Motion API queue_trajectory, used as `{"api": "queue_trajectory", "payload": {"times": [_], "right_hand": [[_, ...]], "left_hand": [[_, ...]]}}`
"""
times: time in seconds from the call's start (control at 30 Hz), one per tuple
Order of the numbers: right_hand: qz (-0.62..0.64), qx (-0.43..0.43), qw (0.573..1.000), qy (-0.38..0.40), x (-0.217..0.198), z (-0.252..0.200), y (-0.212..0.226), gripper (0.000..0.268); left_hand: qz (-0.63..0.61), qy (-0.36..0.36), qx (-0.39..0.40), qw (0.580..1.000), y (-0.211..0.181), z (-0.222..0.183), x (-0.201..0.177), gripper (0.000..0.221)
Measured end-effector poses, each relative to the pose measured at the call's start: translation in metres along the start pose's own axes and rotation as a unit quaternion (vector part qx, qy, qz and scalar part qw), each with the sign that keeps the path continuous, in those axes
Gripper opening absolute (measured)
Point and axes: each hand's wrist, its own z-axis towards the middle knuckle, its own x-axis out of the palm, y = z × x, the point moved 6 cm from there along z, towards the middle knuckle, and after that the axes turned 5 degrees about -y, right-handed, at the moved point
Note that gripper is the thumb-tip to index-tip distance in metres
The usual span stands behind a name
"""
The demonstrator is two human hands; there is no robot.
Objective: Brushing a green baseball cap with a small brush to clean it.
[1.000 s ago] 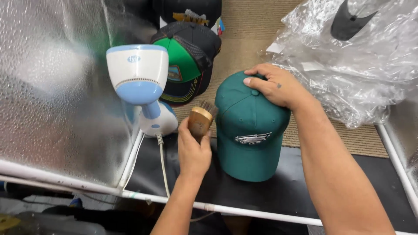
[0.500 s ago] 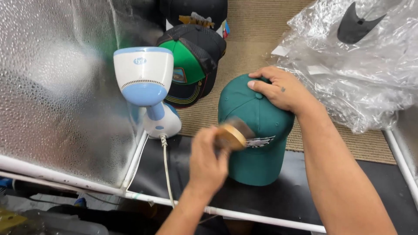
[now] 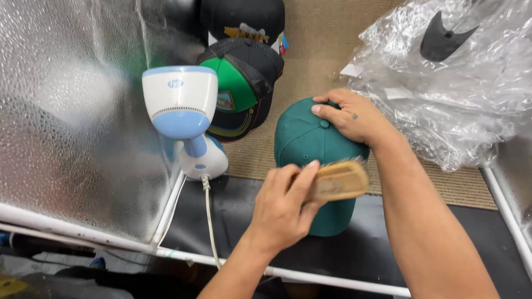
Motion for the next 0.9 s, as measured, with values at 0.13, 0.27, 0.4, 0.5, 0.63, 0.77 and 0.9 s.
{"api": "queue_trajectory", "payload": {"times": [0.13, 0.27, 0.4, 0.5, 0.63, 0.77, 0.9], "right_hand": [[0.007, -0.013, 1.0, -0.013, 0.002, 0.003, -0.006, 0.037], [0.008, -0.001, 1.0, 0.001, 0.0, 0.0, -0.008, 0.037], [0.048, -0.004, 0.999, 0.009, 0.002, 0.004, -0.01, 0.04], [0.033, -0.003, 0.999, -0.003, 0.003, 0.007, -0.018, 0.031], [0.035, -0.002, 0.999, -0.003, -0.002, 0.005, -0.013, 0.033], [0.05, -0.006, 0.999, -0.004, -0.004, 0.004, -0.011, 0.03], [0.057, -0.021, 0.998, 0.003, 0.0, 0.011, -0.018, 0.031]], "left_hand": [[0.003, -0.059, -0.059, 0.997, 0.053, 0.017, 0.001, 0.065], [0.062, 0.012, -0.319, 0.946, 0.085, 0.018, -0.007, 0.072], [0.021, 0.041, -0.147, 0.988, 0.015, 0.042, -0.003, 0.07], [0.074, 0.024, -0.255, 0.964, 0.066, 0.038, 0.007, 0.072], [0.021, 0.143, -0.51, 0.848, 0.143, -0.014, 0.019, 0.073], [0.02, 0.053, -0.444, 0.894, 0.098, -0.017, 0.003, 0.072], [0.01, -0.067, -0.128, 0.989, 0.01, 0.024, -0.009, 0.065]]}}
